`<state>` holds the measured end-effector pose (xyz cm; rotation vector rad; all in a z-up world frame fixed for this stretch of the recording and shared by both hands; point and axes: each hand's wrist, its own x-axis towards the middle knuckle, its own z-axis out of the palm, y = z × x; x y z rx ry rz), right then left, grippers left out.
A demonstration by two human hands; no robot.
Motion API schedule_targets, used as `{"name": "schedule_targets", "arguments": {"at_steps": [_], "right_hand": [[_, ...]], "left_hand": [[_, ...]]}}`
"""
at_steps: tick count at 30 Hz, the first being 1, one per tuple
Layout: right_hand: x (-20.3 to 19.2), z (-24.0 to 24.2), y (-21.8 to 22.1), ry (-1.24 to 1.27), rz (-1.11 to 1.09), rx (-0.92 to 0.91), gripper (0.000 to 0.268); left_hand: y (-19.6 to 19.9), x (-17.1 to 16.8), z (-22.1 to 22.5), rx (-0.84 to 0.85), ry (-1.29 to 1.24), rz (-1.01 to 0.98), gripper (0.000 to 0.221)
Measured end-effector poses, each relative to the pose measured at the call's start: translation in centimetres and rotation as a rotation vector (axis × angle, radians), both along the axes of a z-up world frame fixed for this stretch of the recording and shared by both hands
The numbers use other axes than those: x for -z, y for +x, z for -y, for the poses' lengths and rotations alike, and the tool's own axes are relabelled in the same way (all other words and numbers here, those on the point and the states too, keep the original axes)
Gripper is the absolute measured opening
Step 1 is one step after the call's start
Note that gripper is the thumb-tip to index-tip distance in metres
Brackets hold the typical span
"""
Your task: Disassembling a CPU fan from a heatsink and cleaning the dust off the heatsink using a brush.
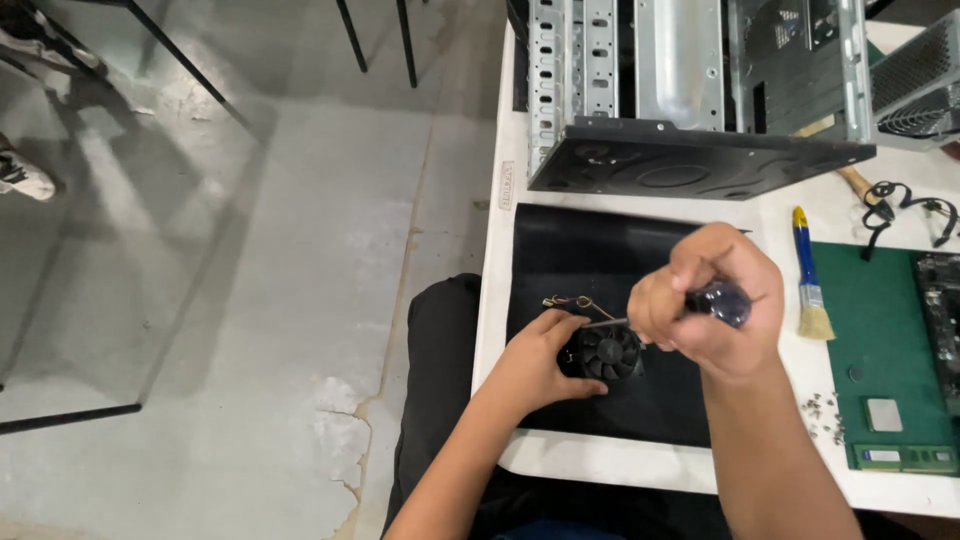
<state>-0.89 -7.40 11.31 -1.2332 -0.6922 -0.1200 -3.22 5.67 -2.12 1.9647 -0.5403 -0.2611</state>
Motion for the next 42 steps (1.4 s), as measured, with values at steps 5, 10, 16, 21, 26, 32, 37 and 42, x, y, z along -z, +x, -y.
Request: {"name": "schedule_targets", "arguments": {"at_steps": [5,10,16,21,26,32,37,42], "right_hand": [[1.0,-0.4,0.6,-0.034,0.13,0.315,0.021],[2.5,-0.1,-0.3,-0.153,0.259,0.643,0.039],[1.7,-0.7,-0.9,-0.173,0.288,0.503,0.035],[2.5,0.5,-1.2,-0.079,0.296,0.462,0.034],[2.1,2.3,-2.9,-0.497,0.542,0.857,0.037],[1.3,3.5,-4.0,-0.599,0.483,0.845,0.036],[0.0,4.0,-4.2,-0.684,0.496,0.798,0.033],[-2.0,4.3,-4.3,-0.773,0.456,0.678,0.029]], "left_hand": [[-0.2,-0.2,0.0,0.007,0.004,-0.006,0.073],[-0.1,-1.6,-0.4,0.004,-0.081,-0.033,0.068],[0.1,-1.0,0.7,-0.044,-0.272,0.086,0.023],[0.7,-3.5,-0.2,-0.012,-0.119,0.087,0.021],[2.2,-3.9,0.2,0.322,-0.242,0.183,0.034],[4.1,-2.7,1.1,0.546,-0.242,0.167,0.019],[4.2,-0.8,2.4,0.52,0.098,0.169,0.072],[3.8,-0.1,2.7,0.475,0.06,0.223,0.068]]}}
